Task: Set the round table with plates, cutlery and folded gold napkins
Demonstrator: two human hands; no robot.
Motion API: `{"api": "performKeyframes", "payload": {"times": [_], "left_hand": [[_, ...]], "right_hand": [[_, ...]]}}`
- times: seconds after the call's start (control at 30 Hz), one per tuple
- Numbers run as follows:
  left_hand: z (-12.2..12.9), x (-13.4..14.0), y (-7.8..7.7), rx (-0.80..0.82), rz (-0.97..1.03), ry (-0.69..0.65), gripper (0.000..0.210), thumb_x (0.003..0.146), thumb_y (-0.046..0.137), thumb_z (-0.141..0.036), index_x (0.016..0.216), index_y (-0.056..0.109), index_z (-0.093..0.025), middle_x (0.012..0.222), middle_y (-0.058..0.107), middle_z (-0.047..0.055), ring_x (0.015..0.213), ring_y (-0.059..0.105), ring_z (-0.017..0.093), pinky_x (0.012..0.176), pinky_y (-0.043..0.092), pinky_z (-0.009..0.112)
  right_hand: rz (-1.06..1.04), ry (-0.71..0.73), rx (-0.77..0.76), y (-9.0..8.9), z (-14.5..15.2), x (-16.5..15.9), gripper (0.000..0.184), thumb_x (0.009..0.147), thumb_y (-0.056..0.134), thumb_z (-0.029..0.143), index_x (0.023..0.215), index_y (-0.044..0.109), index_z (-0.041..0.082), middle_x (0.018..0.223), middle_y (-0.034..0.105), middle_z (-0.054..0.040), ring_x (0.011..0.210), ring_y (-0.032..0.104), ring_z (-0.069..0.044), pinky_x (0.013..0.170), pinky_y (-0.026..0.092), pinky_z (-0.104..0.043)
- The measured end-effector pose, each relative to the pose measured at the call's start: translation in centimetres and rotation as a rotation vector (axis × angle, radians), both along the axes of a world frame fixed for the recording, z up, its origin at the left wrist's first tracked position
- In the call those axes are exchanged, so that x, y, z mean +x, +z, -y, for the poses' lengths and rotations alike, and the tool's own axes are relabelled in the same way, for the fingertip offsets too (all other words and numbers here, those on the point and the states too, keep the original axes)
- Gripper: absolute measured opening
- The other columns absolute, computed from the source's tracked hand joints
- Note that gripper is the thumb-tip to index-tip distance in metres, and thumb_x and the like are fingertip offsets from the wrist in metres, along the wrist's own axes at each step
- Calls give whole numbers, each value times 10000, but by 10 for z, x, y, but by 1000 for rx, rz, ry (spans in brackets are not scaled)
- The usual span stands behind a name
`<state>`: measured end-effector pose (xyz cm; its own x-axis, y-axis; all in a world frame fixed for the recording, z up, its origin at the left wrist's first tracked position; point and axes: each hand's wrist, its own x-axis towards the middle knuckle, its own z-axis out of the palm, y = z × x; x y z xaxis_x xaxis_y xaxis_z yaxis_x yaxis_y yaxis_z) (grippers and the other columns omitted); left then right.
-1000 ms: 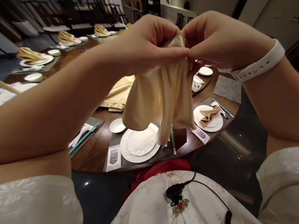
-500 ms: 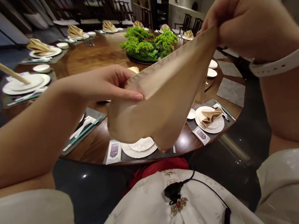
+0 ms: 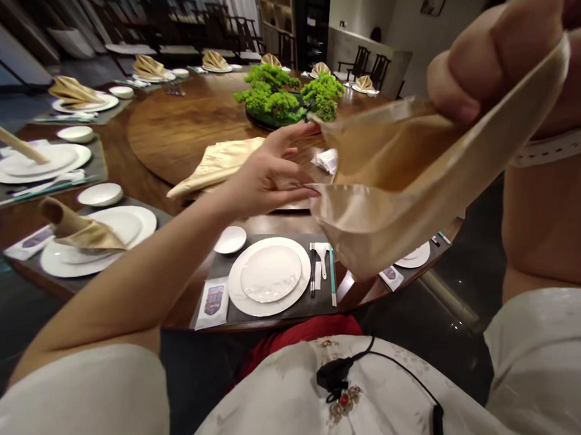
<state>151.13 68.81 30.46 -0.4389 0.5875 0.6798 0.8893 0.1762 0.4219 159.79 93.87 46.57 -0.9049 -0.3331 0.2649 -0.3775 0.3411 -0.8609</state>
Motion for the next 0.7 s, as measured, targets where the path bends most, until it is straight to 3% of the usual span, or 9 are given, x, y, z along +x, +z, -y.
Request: {"api": "performKeyframes", "payload": {"times": [0.07, 0.13, 0.23, 0.3, 0.4, 0.47, 0.57, 0.7], "left_hand": [[-21, 9, 7, -8, -64, -42, 408, 770, 738, -628, 756, 756, -221, 1521, 476, 90, 1484, 318, 336, 1157, 407, 586], [-35, 17, 12, -36, -102, -83, 354, 755, 770, -590, 754, 751, -236, 1485, 517, 75, 1495, 302, 332, 1175, 373, 606], [-44, 27, 19, -103, -125, -198, 288, 759, 774, -561, 767, 762, -274, 1445, 560, 47, 1483, 356, 317, 1193, 355, 579], [-48, 33, 25, -124, -129, -255, 342, 780, 722, -619, 764, 766, -280, 1467, 535, 22, 1502, 326, 319, 1190, 340, 587], [-57, 42, 32, -129, -156, -284, 457, 812, 625, -698, 747, 763, -268, 1472, 507, -11, 1536, 242, 335, 1160, 339, 620], [-64, 45, 33, -136, -160, -292, 441, 759, 681, -709, 738, 759, -275, 1387, 574, 24, 1466, 376, 347, 1103, 437, 568], [-68, 46, 26, -161, -100, -328, 467, 602, 802, -723, 761, 760, -286, 1176, 677, 100, 1182, 613, 329, 931, 560, 434], [-56, 50, 17, -221, 19, -459, 576, 590, 730, -818, 797, 778, -284, 985, 704, 108, 977, 658, 294, 822, 563, 381]], "right_hand": [[-237, 252, 25, -1, 6, 9, 669, 917, 450, 382, 334, 206, 165, 378, 265, 54, 324, 345, 8, 461, 450, -128], [-339, 336, 96, -3, 7, 13, 715, 859, 498, 560, 305, 235, 193, 364, 266, 53, 297, 301, -1, 406, 426, -143], [-369, 218, 115, -6, -8, 4, 697, 681, 599, 729, 341, 237, 240, 368, 238, 56, 287, 299, -38, 369, 428, -177], [-308, 94, 132, -11, -27, -9, 670, 575, 647, 761, 403, 239, 258, 390, 227, 46, 339, 413, -95, 388, 468, -220], [-130, -61, 200, -20, -54, -30, 665, 607, 607, 794, 484, 265, 237, 449, 291, 17, 544, 610, -166, 505, 542, -279], [-56, -97, 213, -24, -63, -36, 654, 679, 581, 771, 503, 289, 213, 490, 357, 4, 639, 653, -176, 579, 565, -304], [-61, -63, 214, -26, -56, -30, 584, 717, 614, 670, 508, 345, 196, 526, 422, 3, 646, 650, -164, 609, 576, -308], [-277, 43, 178, -17, -27, -10, 385, 764, 607, 366, 502, 398, 177, 528, 430, 41, 504, 542, -68, 573, 523, -216]]}}
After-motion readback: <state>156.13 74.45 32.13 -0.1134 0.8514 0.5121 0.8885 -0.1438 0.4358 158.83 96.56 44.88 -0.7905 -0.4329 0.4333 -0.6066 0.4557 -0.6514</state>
